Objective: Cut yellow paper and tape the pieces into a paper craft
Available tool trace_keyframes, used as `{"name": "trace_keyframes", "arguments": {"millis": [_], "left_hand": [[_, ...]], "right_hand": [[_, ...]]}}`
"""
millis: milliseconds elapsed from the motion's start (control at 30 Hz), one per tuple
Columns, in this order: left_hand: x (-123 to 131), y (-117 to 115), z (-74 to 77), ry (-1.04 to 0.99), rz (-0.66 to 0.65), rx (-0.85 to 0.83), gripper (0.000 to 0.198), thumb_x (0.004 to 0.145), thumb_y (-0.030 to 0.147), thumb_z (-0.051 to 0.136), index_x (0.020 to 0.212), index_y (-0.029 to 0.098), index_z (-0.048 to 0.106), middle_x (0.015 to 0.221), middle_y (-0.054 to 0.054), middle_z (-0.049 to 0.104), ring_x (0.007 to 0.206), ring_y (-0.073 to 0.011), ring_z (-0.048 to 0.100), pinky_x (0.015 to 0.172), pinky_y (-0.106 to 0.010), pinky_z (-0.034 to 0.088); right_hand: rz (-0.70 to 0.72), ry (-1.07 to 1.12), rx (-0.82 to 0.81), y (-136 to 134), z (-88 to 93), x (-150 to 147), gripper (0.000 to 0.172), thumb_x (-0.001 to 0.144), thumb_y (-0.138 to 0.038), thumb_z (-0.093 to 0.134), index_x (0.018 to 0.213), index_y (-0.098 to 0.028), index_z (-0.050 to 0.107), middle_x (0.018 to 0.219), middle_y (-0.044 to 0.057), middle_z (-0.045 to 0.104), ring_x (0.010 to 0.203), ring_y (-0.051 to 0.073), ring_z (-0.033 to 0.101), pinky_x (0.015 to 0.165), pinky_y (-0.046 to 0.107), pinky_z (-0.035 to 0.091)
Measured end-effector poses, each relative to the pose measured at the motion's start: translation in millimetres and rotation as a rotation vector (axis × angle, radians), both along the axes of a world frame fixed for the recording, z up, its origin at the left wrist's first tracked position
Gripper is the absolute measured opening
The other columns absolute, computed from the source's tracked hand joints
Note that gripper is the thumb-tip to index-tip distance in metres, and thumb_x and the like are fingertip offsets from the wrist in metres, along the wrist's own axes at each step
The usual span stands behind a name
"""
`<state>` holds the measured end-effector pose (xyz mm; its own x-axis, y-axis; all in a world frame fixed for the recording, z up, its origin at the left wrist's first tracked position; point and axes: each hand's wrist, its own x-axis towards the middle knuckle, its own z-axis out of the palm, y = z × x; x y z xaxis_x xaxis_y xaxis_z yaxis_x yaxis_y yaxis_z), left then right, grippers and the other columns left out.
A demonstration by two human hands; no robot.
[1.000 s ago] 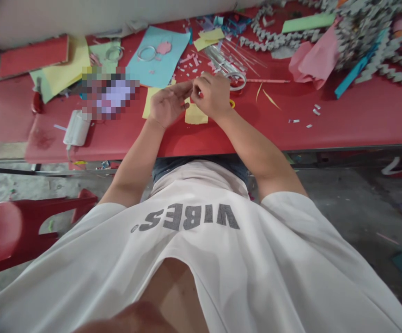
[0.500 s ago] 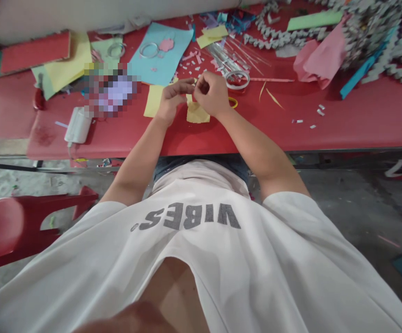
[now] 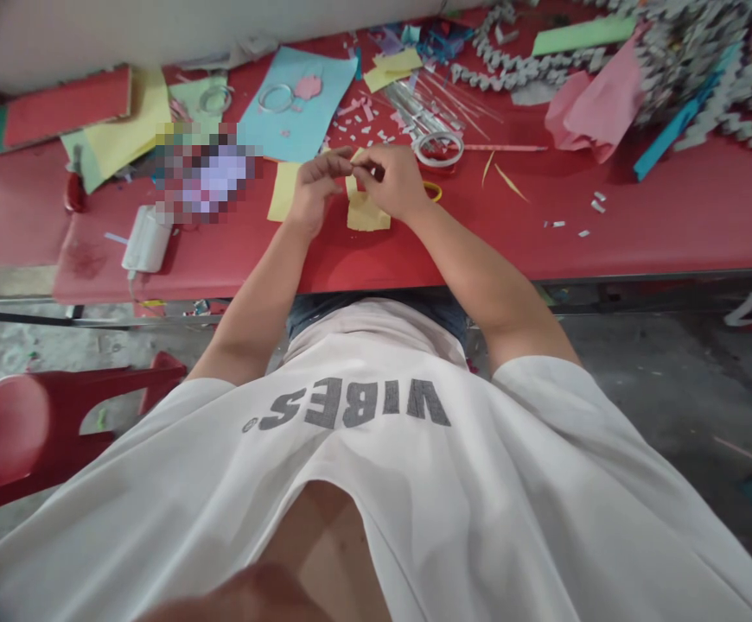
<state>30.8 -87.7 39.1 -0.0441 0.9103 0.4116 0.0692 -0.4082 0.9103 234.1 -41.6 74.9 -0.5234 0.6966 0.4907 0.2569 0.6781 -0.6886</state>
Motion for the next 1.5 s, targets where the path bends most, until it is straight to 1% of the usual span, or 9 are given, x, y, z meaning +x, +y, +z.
{"name": "trace_keyframes", "arguments": {"millis": [167,333,467,600,767,967,1100,1267,1500], "left_hand": [[4,-2,6.8,-0.004,-0.019,-0.06,0.033,0.07,0.04,0.075,0.1,0.028,0.081,0.139,-0.002,0.073,0.142,-0.0365,0.057,0.12,-0.051,0.048],[3,1,4.6,0.031,-0.02,-0.082,0.029,0.068,0.035,0.072,0.095,0.035,0.081,0.145,0.003,0.071,0.143,-0.0345,0.057,0.121,-0.052,0.049],[9,0,2.9,0.11,0.065,-0.06,0.036,0.068,0.029,0.071,0.103,0.03,0.078,0.152,-0.003,0.066,0.152,-0.0353,0.048,0.122,-0.052,0.045],[6,-4,4.2,0.103,0.158,-0.11,0.057,0.062,0.028,0.074,0.118,0.039,0.072,0.152,-0.001,0.064,0.144,-0.0393,0.052,0.109,-0.055,0.049],[-7,-6,1.2,0.298,0.281,-0.163,0.04,0.063,0.028,0.085,0.099,0.041,0.074,0.132,-0.006,0.067,0.141,-0.045,0.041,0.124,-0.064,0.027],[5,-7,-9.5,0.478,0.204,-0.179,0.045,0.054,0.022,0.099,0.086,0.029,0.069,0.13,-0.014,0.063,0.152,-0.0534,0.02,0.126,-0.071,0.007],[5,-3,-12.0,0.435,0.224,-0.191,0.043,0.055,0.016,0.097,0.083,0.029,0.067,0.127,-0.012,0.066,0.145,-0.0495,0.035,0.126,-0.065,0.017],[-3,3,-13.0,0.21,0.205,-0.149,0.021,0.082,0.038,0.086,0.082,0.03,0.067,0.087,-0.004,0.066,0.094,-0.03,0.061,0.101,-0.051,0.046],[2,1,-0.5,-0.006,0.199,-0.151,0.046,0.074,0.072,0.09,0.077,0.035,0.061,0.072,0.002,0.066,0.086,-0.0253,0.067,0.092,-0.049,0.055]], "right_hand": [[-0.088,-0.081,0.082,-5,9.2,6,0.02,0.098,-0.048,0.068,0.089,-0.03,0.069,0.094,0.005,0.076,0.088,0.028,0.07,0.09,0.047,0.062],[-0.097,-0.132,0.087,-8,17.0,7,0.021,0.094,-0.048,0.072,0.084,-0.032,0.064,0.093,0.004,0.075,0.087,0.028,0.069,0.087,0.047,0.062],[-0.055,-0.049,0.058,-7,13.4,4,0.023,0.091,-0.051,0.07,0.083,-0.032,0.062,0.092,0.004,0.073,0.085,0.028,0.068,0.085,0.047,0.062],[-0.097,0.062,-0.025,-2,12.4,5,0.03,0.089,-0.062,0.066,0.079,-0.034,0.06,0.085,0.003,0.072,0.078,0.029,0.066,0.078,0.05,0.061],[-0.152,0.143,-0.069,6,19.6,12,0.035,0.085,-0.074,0.061,0.073,-0.042,0.063,0.074,0.0,0.071,0.079,0.034,0.066,0.074,0.057,0.057],[-0.123,0.088,-0.127,3,27.0,14,0.038,0.082,-0.08,0.06,0.073,-0.044,0.065,0.069,-0.001,0.069,0.079,0.034,0.064,0.074,0.058,0.054],[-0.074,0.052,-0.1,1,27.2,14,0.04,0.086,-0.079,0.056,0.075,-0.042,0.064,0.074,0.001,0.069,0.078,0.033,0.065,0.074,0.056,0.054],[-0.031,0.076,-0.022,9,18.3,10,0.032,0.086,-0.072,0.06,0.08,-0.04,0.063,0.093,0.002,0.076,0.1,0.034,0.069,0.078,0.054,0.057],[0.007,0.032,-0.059,9,14.9,7,0.036,0.083,-0.074,0.065,0.078,-0.038,0.063,0.093,0.002,0.077,0.091,0.033,0.069,0.085,0.056,0.06]]}}
